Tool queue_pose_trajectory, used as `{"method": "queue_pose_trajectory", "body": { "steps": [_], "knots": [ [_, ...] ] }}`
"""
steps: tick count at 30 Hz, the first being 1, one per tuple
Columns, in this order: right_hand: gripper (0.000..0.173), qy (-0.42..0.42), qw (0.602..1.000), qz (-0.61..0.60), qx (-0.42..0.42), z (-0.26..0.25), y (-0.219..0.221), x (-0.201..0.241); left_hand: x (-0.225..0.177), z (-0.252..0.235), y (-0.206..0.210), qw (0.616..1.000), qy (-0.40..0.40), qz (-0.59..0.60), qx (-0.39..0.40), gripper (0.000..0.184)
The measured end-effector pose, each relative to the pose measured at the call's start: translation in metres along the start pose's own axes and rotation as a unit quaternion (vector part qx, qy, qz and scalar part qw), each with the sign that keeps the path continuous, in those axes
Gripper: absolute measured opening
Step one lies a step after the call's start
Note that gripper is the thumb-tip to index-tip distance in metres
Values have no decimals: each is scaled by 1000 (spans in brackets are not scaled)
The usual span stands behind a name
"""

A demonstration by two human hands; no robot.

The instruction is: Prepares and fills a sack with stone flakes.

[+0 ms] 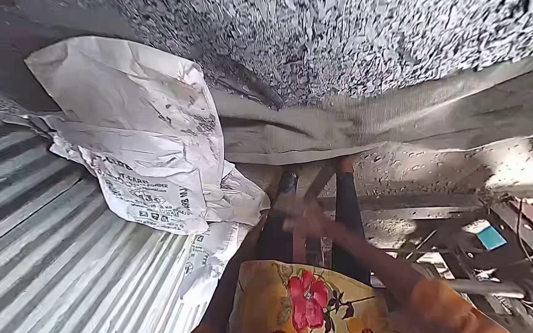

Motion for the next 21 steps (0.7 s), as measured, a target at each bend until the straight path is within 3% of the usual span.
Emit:
{"method": "queue_pose_trajectory", "body": {
  "steps": [2,3,5,6,8,9,11,13,15,17,19,21],
  "knots": [
    [61,192,980,15,40,-26,-42,-50,-38,-4,5,993,89,58,44,54],
    [63,234,972,14,27,-36,-51,-49,-56,-1,6,985,136,96,45,54],
    [54,159,983,-48,-84,-38,-41,-8,-80,8,7,966,219,131,51,43],
    [50,118,984,-102,-88,-36,-35,16,-81,9,8,960,261,80,54,39],
    [43,123,982,-120,-82,-17,-37,50,-63,-3,14,931,320,-153,85,34],
    [39,159,980,-84,-88,-10,-49,53,-55,-16,18,896,327,-284,102,31],
    [36,224,965,15,-134,3,-73,38,-47,-47,24,837,246,-479,99,37],
    [36,280,940,58,-185,17,-94,29,-49,-72,18,837,151,-526,10,55],
    [34,286,931,83,-209,12,-117,27,-55,-81,13,876,95,-458,-113,68],
    [35,258,939,113,-198,0,-131,38,-50,-71,0,921,78,-360,-127,63],
    [36,198,950,141,-196,-26,-144,50,-59,-40,-20,945,125,-272,-130,45],
    [37,160,959,145,-181,-64,-158,60,-76,6,-34,950,234,-121,-166,35]
  ]
}}
Point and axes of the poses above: each hand's wrist, its own z-axis away from the middle knuckle, its own y-axis out of the palm, x = y × z, the point moved 3 cm from there along -z, towards the middle knuckle, and after that the axes turned 8 degrees about -y, right-handed, at the moved point
